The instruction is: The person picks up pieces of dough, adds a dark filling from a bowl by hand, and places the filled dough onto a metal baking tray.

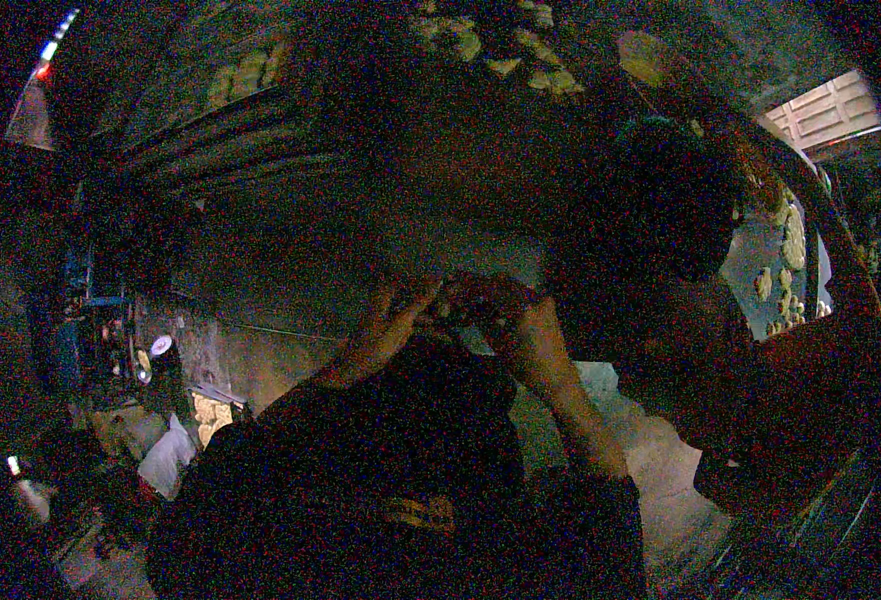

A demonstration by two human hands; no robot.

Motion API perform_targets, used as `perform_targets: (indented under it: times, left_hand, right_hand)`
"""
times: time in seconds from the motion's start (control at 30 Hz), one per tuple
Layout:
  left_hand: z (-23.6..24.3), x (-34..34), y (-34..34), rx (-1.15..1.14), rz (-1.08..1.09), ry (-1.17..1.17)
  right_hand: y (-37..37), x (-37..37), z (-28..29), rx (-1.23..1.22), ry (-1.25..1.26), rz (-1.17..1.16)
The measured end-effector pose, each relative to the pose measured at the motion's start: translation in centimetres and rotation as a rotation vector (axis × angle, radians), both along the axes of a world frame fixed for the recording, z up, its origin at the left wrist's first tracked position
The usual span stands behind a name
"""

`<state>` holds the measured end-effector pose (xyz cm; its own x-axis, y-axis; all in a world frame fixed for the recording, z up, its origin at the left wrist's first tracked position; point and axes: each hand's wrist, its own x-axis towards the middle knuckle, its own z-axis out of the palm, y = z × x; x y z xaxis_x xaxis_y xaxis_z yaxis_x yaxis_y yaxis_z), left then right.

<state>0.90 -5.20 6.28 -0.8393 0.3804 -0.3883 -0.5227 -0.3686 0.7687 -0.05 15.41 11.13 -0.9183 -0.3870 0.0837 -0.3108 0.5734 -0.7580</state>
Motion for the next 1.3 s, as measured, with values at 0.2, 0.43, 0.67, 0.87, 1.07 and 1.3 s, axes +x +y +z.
perform_targets:
  times: [0.2,0.43,0.67,0.87,1.07,1.3]
  left_hand:
    - [1.6,-0.7,3.4,0.264,-0.018,-0.047]
    - [2.5,-2.1,6.2,-0.54,-0.29,0.475]
    - [-9.4,-0.6,7.6,-0.026,0.143,0.356]
    - [-4.8,-5.1,7.9,-0.441,0.072,-0.038]
    - [-9.8,-5.2,4.7,-0.879,0.357,0.581]
    - [-9.2,-3.6,2.8,-1.205,-0.165,0.775]
  right_hand:
    - [5.3,-1.0,-0.2,-0.194,-0.138,0.147]
    - [6.9,-3.4,0.3,-0.185,-0.344,0.18]
    - [6.4,-2.8,-1.4,-0.139,-0.023,0.177]
    - [7.3,-5.7,-6.5,0.198,0.154,0.289]
    - [4.4,-8.0,-7.2,-0.105,0.159,0.085]
    - [1.2,-8.7,-7.9,-0.292,0.144,-0.083]
